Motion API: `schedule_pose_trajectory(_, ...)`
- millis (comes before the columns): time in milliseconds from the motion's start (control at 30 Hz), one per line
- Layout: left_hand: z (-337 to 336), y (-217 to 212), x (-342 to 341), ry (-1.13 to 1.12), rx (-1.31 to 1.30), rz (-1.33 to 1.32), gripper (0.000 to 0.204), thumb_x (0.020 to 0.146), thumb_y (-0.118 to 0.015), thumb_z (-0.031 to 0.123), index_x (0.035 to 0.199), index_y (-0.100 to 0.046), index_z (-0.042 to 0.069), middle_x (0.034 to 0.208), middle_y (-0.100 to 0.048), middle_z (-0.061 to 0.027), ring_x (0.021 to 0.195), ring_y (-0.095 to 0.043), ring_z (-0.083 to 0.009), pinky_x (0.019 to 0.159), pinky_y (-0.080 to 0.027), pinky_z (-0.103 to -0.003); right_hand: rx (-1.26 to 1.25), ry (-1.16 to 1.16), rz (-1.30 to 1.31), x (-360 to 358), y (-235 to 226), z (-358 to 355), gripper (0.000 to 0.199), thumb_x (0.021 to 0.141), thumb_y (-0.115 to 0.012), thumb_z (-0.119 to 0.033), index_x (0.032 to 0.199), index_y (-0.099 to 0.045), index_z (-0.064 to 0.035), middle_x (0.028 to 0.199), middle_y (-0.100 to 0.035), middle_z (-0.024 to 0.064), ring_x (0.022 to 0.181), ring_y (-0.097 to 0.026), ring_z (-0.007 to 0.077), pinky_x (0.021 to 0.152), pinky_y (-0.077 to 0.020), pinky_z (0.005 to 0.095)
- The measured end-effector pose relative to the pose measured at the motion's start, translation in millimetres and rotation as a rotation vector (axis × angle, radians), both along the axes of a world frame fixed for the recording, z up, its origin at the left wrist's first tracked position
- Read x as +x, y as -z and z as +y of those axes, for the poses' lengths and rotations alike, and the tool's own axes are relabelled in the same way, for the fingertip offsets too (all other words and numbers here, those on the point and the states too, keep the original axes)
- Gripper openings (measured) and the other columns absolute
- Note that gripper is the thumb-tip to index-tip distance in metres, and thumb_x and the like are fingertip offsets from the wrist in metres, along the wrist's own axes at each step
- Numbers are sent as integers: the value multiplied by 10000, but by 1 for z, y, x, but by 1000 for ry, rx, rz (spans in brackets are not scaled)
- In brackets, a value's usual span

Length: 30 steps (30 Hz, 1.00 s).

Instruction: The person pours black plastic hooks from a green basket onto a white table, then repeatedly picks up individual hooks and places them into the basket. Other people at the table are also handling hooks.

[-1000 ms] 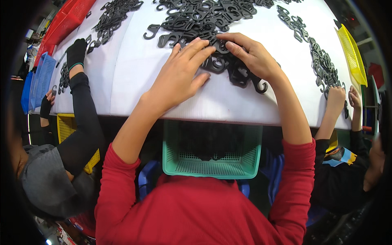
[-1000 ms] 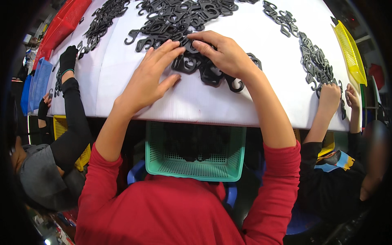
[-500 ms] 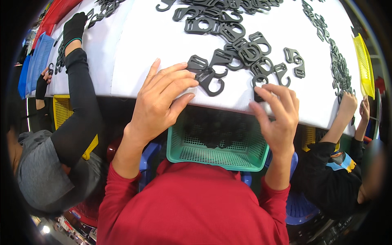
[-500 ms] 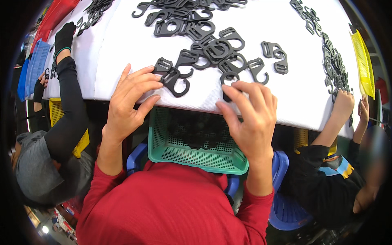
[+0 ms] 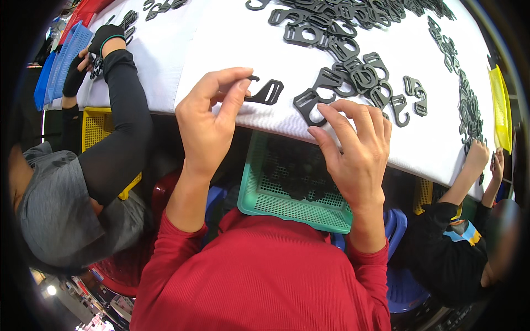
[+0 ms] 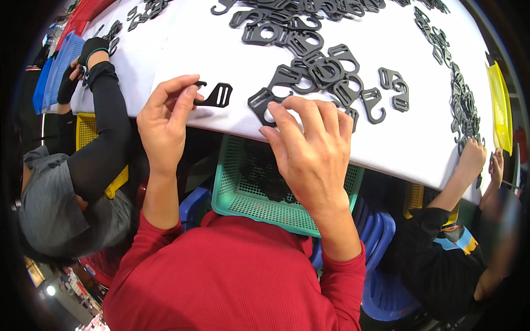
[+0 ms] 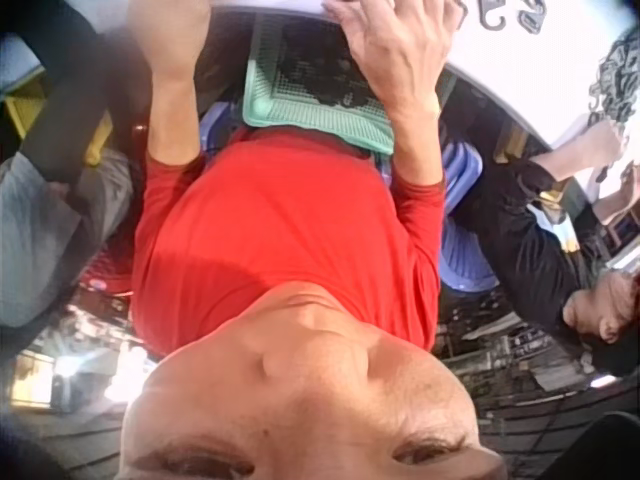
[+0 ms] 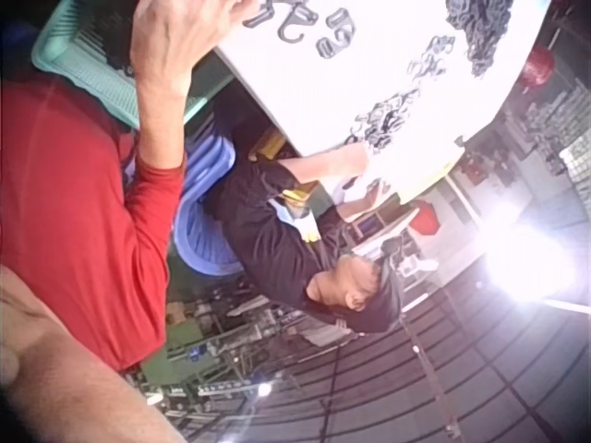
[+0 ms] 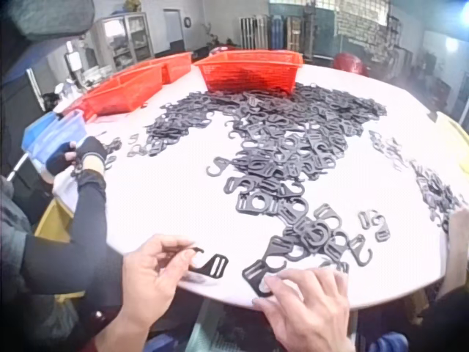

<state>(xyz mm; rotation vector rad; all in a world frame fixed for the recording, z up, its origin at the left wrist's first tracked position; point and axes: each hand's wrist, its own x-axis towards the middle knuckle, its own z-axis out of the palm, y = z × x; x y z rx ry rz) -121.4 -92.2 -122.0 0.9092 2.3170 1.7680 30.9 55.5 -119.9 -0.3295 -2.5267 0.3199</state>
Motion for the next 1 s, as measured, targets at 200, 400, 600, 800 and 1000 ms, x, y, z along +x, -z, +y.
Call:
schedule_pose_trajectory(200, 5, 7, -12, -92, -195, 250, 167, 862, -669, 39, 1028, -695, 45, 950, -684, -46, 795, -606, -99, 643, -456, -240, 98, -4, -46, -6, 7, -12, 199, 750, -743, -173, 921, -681, -92, 931, -613, 5, 895, -574, 196, 826, -390, 379)
schedule_pose_trajectory(400, 6, 29, -27, -60, -101, 407, 177, 846, -664, 25, 1016, -699, 64, 1050, -683, -43, 928, -634, -162, 697, -494, -253, -42, 67, 110, -17, -2, -4, 112, 815, -703, -126, 892, -661, -58, 925, -622, 40, 862, -589, 215, 749, -396, 365)
schedule_pose_trajectory(600, 6, 29, -23, -79, -132, 421, 181, 857, -650, 16, 1021, -702, 72, 1060, -679, -56, 933, -643, -171, 746, -526, -288, -265, 127, -60, -32, -6, 4, 63, 810, -705, -79, 869, -703, -55, 856, -585, 33, 816, -561, 236, 727, -399, 371)
schedule_pose_trajectory(800, 4, 30, -22, -78, -108, 419, 182, 852, -653, 12, 1017, -702, 70, 1071, -676, -62, 944, -648, -182, 731, -522, -285, 59, 164, -155, -25, -7, 16, 194, 729, -767, -133, 918, -734, -106, 890, -584, 2, 877, -548, 206, 748, -392, 362)
schedule_pose_trajectory(1000, 2, 31, -23, -71, -104, 417, 181, 852, -652, 17, 1018, -702, 70, 1071, -677, -62, 947, -645, -185, 729, -521, -291, 152, 26, -151, -20, -8, 25, 148, 732, -765, -141, 868, -718, -108, 899, -599, 1, 871, -557, 196, 752, -397, 354)
